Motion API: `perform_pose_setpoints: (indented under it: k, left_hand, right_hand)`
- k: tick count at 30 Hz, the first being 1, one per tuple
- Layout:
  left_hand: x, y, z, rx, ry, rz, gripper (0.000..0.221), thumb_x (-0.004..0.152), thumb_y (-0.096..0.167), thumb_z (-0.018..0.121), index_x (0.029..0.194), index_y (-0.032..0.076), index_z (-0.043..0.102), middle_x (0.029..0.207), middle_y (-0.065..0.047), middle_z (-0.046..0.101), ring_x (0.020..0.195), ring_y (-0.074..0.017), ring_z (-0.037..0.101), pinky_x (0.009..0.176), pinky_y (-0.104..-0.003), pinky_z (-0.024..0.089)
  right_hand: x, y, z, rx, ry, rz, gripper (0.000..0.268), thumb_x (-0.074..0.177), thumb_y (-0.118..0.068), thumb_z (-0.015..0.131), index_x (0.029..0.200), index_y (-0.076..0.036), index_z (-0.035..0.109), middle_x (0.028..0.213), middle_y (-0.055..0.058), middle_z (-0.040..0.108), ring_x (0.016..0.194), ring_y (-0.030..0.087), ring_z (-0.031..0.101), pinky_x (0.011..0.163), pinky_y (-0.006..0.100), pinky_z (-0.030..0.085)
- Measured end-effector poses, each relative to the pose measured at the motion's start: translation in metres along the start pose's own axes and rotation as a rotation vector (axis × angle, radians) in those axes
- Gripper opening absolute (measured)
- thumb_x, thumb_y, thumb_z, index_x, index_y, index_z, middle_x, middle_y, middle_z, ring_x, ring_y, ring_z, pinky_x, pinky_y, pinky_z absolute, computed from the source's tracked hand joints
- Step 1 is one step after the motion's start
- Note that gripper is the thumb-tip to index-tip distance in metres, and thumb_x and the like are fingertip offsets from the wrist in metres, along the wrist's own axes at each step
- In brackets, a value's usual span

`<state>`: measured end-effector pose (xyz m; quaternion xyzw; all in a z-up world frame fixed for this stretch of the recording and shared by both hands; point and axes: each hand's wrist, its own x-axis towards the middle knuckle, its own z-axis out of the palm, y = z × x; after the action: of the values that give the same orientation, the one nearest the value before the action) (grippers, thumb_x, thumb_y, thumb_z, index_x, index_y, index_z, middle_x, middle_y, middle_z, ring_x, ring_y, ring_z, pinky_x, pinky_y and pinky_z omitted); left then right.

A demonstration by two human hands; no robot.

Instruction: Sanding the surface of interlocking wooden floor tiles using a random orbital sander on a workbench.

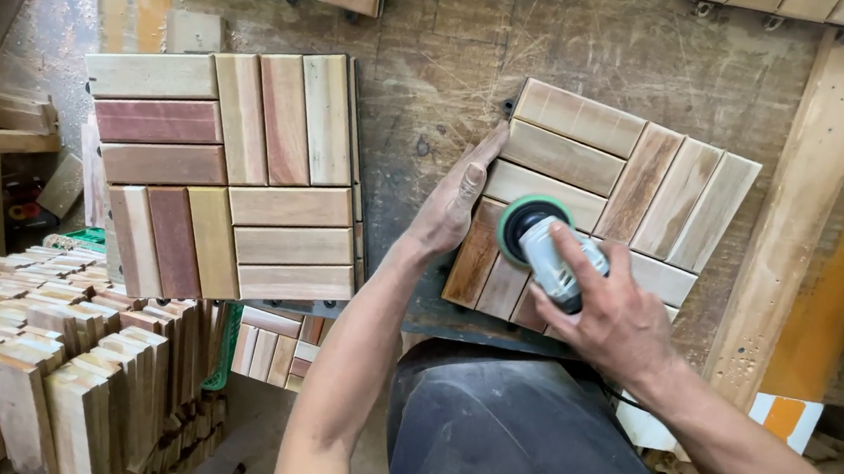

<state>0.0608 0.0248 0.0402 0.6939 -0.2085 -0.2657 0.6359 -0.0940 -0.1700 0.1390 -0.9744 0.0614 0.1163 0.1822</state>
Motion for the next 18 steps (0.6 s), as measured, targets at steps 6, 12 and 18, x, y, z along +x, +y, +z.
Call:
perform_pose_setpoints:
  k: [6,12,18]
  left_hand:
    - [0.006,-0.007,0.01,0.181,-0.068,0.059,0.075,0.11,0.064,0.02,0.163,0.014,0.035,0.175,-0.011,0.015,0.161,-0.0317,0.015,0.132,-0.055,0.005]
    - [0.016,-0.01,0.015,0.238,-0.076,0.071,0.069,0.112,0.062,0.021,0.163,0.019,0.038,0.177,-0.009,0.006,0.163,-0.0307,0.007,0.134,-0.053,0.0]
    - [0.017,-0.019,0.016,0.27,-0.064,0.061,0.062,0.114,0.057,0.026,0.163,0.021,0.038,0.177,-0.008,0.007,0.163,-0.0281,0.008,0.134,-0.053,0.003]
  right_hand:
    - [0.015,0.029,-0.028,-0.056,0.109,0.145,0.08,0.088,-0.059,0.067,0.161,-0.037,0.043,0.123,0.017,0.053,0.076,0.054,0.072,0.069,0.062,0.061]
    - [-0.008,0.024,-0.01,0.027,0.072,0.004,0.075,0.086,-0.055,0.069,0.156,-0.034,0.048,0.114,0.017,0.053,0.078,0.049,0.074,0.064,0.056,0.063]
    - [-0.052,-0.014,0.018,-0.036,-0.004,-0.179,0.071,0.087,-0.06,0.058,0.154,-0.042,0.044,0.117,0.013,0.053,0.081,0.04,0.076,0.062,0.049,0.065]
